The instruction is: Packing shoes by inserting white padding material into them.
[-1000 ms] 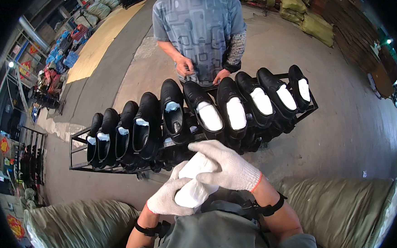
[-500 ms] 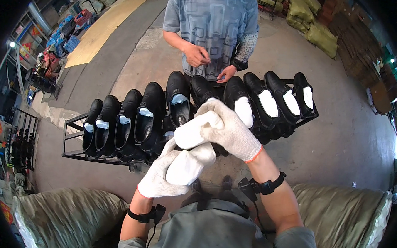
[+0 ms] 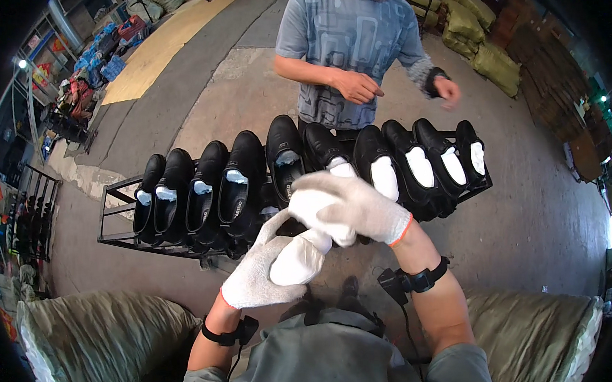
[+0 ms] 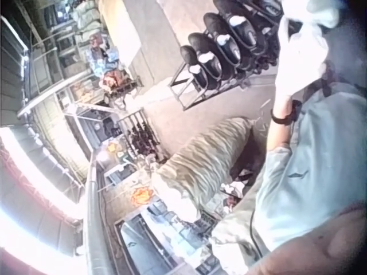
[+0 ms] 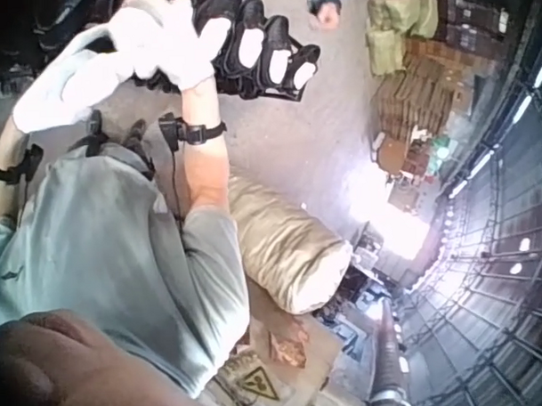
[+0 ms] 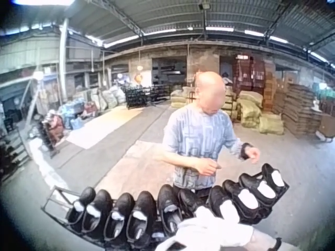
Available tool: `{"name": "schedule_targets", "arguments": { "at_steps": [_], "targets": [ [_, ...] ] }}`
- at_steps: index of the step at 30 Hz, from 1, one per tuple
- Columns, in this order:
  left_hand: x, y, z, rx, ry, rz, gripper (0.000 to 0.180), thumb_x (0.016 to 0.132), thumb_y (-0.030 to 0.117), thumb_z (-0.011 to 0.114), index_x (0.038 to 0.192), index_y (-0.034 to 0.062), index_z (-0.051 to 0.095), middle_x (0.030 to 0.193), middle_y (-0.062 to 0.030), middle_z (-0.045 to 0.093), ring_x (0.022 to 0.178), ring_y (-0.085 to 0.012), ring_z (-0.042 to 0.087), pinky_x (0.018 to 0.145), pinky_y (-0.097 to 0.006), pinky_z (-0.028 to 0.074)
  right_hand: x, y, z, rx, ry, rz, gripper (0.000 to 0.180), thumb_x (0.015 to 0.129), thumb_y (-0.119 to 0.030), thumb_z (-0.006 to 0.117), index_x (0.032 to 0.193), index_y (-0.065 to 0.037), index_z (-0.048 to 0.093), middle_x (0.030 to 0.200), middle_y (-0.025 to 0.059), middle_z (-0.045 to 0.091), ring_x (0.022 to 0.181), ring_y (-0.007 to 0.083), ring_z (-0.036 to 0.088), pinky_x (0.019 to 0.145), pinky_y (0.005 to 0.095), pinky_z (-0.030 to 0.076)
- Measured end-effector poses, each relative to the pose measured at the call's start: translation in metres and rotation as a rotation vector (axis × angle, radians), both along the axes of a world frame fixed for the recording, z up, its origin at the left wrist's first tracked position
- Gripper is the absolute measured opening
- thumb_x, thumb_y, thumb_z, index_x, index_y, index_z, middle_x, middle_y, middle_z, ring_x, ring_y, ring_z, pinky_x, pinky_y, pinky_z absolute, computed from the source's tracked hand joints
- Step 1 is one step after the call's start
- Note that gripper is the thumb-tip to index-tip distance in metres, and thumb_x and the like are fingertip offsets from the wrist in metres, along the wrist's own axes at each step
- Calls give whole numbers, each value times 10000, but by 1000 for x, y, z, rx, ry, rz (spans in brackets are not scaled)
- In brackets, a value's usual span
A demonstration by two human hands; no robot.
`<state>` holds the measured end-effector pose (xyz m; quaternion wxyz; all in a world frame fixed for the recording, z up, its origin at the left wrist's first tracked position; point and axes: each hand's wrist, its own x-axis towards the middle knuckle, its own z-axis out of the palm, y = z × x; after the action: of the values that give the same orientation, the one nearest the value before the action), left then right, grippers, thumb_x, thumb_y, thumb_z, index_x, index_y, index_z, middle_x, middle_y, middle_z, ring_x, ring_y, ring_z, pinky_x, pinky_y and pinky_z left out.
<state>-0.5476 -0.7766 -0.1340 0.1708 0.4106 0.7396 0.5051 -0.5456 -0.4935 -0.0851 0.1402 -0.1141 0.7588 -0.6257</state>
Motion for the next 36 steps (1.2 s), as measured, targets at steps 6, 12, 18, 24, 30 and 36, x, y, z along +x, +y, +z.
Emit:
{"name": "schedule_targets", "arguments": {
  "at_steps": [6, 12, 18, 24, 30, 36],
  "targets": [
    [-12, 5, -8, -9, 45, -30, 670, 728, 228, 925, 1340, 18, 752, 1648, -340, 504, 1699, -513, 249, 1297, -546, 400, -1, -4, -24, -424, -354, -165, 548, 1099, -201, 659, 1568, 67, 570, 1305, 117, 718, 1130, 176, 721, 922, 317, 616],
    [-26, -7, -20, 32, -75, -122, 901, 712, 282, 979, 1526, 54, 666, 1752, -303, 358, 1652, -489, 341, 1332, -524, 341, -1, -24, 1, -24, -275, 36, 716, 1027, -351, 787, 1578, 34, 541, 1156, 88, 729, 762, 134, 715, 608, 270, 580],
    [-25, -3, -22, 109, -194, -126, 908, 760, 287, 970, 1560, 32, 624, 1677, -246, 471, 1600, -456, 429, 1319, -509, 359, -5, -44, -17, 452, 77, -122, 701, 1017, -460, 769, 1543, -33, 590, 1244, 219, 773, 1090, 358, 777, 971, 452, 608],
    [-33, 4, -10, -12, -112, -176, 834, 778, 300, 957, 1501, 15, 654, 1632, -283, 510, 1598, -464, 431, 1278, -524, 422, -19, -33, -37, 612, 214, -337, 748, 963, -366, 753, 1552, 37, 527, 1393, 361, 675, 1252, 495, 703, 1114, 501, 536],
    [-37, 22, -23, -316, 203, 88, 800, 743, 326, 919, 1462, 66, 684, 1643, -347, 451, 1260, -556, 682, 1083, -573, 589, -53, -48, -5, 297, -83, -456, 772, 955, -240, 758, 1646, -64, 463, 1288, 257, 745, 938, 290, 815, 664, 381, 672],
    [-36, 34, -30, -338, 240, 107, 852, 734, 358, 902, 1510, 95, 669, 1584, -339, 481, 1205, -549, 708, 1066, -570, 599, -93, -52, -39, 817, 67, -281, 626, 910, -406, 734, 1413, -43, 647, 1192, 304, 800, 1022, 488, 806, 947, 534, 644]
  ]
}}
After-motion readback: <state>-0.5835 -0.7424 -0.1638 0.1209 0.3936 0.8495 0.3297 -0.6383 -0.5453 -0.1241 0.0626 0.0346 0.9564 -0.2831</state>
